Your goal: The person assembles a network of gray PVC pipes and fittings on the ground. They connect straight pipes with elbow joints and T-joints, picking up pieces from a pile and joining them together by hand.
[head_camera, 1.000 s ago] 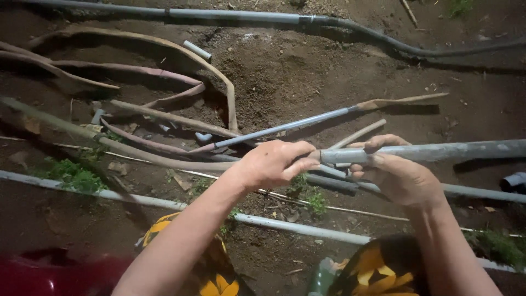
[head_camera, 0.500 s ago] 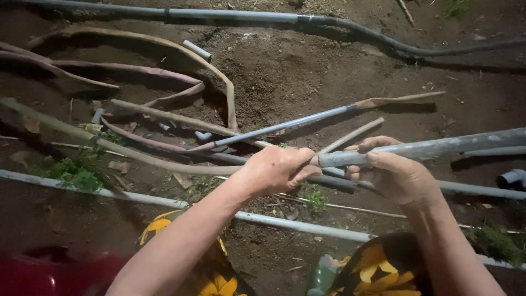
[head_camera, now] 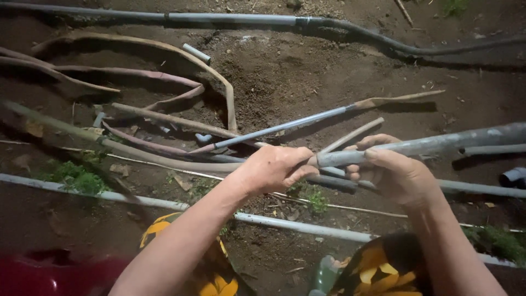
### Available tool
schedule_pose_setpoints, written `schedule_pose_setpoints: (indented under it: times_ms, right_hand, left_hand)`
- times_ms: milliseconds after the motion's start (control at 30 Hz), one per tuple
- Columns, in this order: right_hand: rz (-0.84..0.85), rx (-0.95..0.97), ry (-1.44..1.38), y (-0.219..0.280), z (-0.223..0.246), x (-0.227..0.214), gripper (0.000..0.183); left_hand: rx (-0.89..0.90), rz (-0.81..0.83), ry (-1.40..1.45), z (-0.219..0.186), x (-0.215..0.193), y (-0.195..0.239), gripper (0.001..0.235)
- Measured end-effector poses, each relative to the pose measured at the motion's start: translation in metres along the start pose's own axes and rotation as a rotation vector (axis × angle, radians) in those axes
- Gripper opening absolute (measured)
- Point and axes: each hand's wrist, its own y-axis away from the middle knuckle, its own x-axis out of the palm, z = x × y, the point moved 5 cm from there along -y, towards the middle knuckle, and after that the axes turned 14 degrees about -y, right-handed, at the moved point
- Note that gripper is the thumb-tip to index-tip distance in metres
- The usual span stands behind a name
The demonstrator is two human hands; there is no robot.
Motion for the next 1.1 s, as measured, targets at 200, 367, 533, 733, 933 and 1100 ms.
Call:
schedule_pose_setpoints:
  times_ms: [200, 367, 533, 733, 933, 1100]
  right_hand:
    - [0.101, -0.325, 0.659, -0.004, 0.013, -0.019, 0.034]
    - [0.098, -0.063, 0.128, -0.014, -0.017, -0.105, 0.05]
    - [-0.322, -0.051, 0.28, -0.008, -0.017, -0.045, 0.018]
    - [-0.204, -0.043, 0.123, -0.038, -0.014, -0.112, 0.02]
    - [-0.102, 0.053, 0.107, -0.047, -0.017, -0.111, 0.014]
    - [-0.287, 0.103, 0.188, -0.046, -0.015, -0.125, 0.011]
  left_hand:
    - [-0.024, 0.015, -0.01, 0.004, 0.019, -0.004, 0.024]
    - [-0.158, -0.09, 0.006, 0.021, 0.024, 0.0, 0.028]
    - [-0.187, 0.117, 0.058, 0.031, 0.019, -0.008, 0.046]
    - [-0.192, 0.096, 0.111, 0.04, 0.026, -0.013, 0.051]
    - [-0.193, 0.106, 0.127, 0.039, 0.024, -0.008, 0.048]
    - [-0.182, 0.111, 0.118, 0.04, 0.026, -0.006, 0.053]
